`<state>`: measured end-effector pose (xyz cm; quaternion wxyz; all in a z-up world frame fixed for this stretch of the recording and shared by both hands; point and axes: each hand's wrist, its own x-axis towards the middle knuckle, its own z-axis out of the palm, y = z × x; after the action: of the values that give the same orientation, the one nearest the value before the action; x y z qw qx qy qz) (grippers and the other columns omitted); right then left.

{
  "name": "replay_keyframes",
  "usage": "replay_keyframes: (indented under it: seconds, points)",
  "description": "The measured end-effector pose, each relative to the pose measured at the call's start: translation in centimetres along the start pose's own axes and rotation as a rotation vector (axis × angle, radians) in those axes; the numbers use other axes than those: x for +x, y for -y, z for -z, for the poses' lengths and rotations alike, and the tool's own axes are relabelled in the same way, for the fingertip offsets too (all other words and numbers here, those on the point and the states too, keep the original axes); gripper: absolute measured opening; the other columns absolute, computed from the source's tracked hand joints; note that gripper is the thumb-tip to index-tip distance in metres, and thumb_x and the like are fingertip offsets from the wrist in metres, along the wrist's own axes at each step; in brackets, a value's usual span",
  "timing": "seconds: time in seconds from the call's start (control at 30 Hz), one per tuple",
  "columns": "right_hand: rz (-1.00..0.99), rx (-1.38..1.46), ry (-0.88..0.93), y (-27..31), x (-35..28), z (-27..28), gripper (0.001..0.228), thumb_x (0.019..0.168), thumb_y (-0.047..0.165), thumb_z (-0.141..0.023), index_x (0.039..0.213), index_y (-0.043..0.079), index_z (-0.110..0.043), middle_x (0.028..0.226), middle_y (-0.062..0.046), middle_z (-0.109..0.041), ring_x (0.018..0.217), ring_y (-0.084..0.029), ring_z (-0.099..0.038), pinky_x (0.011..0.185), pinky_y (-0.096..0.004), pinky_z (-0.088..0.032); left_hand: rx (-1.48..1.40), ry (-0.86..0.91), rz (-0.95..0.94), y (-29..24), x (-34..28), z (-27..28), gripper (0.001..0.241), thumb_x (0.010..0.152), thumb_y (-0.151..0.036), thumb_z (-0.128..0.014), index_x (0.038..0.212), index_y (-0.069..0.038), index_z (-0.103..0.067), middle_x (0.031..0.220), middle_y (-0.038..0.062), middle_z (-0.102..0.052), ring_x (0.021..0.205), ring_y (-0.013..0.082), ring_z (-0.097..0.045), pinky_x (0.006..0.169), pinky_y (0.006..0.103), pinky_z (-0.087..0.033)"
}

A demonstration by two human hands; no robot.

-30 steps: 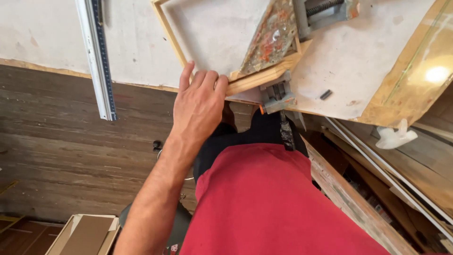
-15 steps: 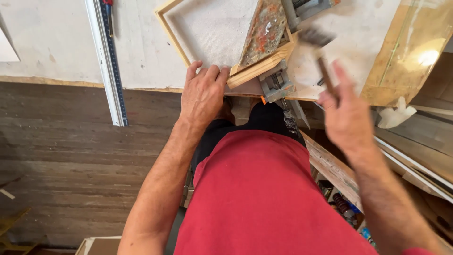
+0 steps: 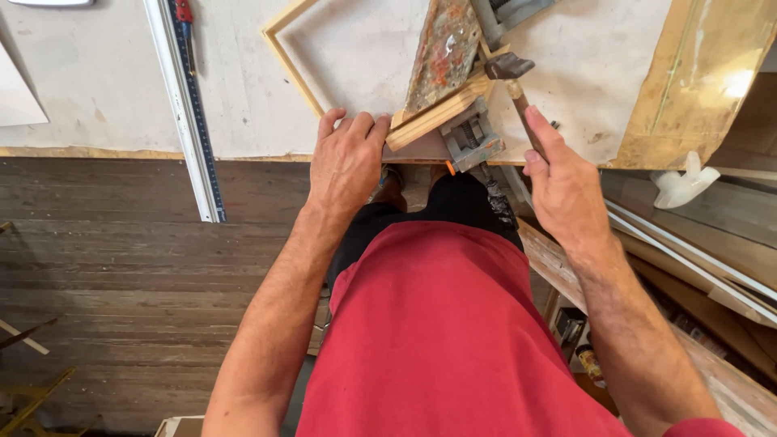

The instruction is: Assembling a wooden frame by gluing and nailing the corners while held in a corner clamp.

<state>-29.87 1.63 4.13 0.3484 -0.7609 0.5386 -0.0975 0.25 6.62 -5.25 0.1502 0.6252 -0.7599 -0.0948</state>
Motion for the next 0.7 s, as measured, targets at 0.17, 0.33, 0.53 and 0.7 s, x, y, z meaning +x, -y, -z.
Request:
replay_keyframes:
  seconds: [0.17, 0.33, 0.53, 0.7]
  points:
    - [-0.049, 0.007, -0.105, -1.1, 1.2, 1.8, 0.046, 0.119, 0.005, -0.047, 0.164, 0.011, -0.041, 0.098, -0.026, -0.069, 0.082, -0.037, -0.067, 0.075, -0.048, -0.057, -0.004, 0.017, 0.015, -0.3, 0.4, 0.9, 0.018, 0.103, -0.009, -0.061, 0.115, -0.007, -0.074, 0.083, 0.005, -0.06, 0.072, 0.0185, -0.07, 0.113, 0.0419, -0.036]
    - [-0.231, -0.244, -0.204, -5.9, 2.0, 3.8, 0.049, 0.113, -0.003, -0.051, 0.16, 0.004, -0.041, 0.142, -0.029, -0.055, 0.127, -0.043, -0.05, 0.104, -0.059, -0.044, 0.121, 0.047, -0.003, -0.7, 0.7, 1.8, 0.038, 0.087, 0.008, -0.056, 0.119, -0.009, -0.069, 0.083, 0.003, -0.054, 0.068, 0.0247, -0.06, 0.105, 0.0433, -0.044]
    - [-0.199, -0.171, -0.224, -4.0, 6.4, 1.3, 0.02, 0.105, 0.012, -0.082, 0.096, 0.003, -0.067, 0.1, -0.013, -0.066, 0.085, -0.021, -0.061, 0.077, -0.034, -0.052, 0.119, 0.054, 0.014, -0.8, 0.8, 1.8, 0.035, 0.091, 0.005, -0.059, 0.121, -0.008, -0.071, 0.086, 0.004, -0.057, 0.073, 0.0253, -0.063, 0.104, 0.0442, -0.045]
    - [-0.222, 0.105, -0.088, -1.7, 11.2, -2.6, 0.021, 0.099, 0.017, -0.084, 0.095, 0.008, -0.066, 0.089, -0.007, -0.071, 0.075, -0.015, -0.065, 0.07, -0.029, -0.059, 0.118, 0.064, 0.026, -1.0, 0.7, 1.8, 0.034, 0.092, 0.004, -0.057, 0.121, -0.009, -0.07, 0.087, 0.004, -0.055, 0.074, 0.026, -0.062, 0.104, 0.0448, -0.044]
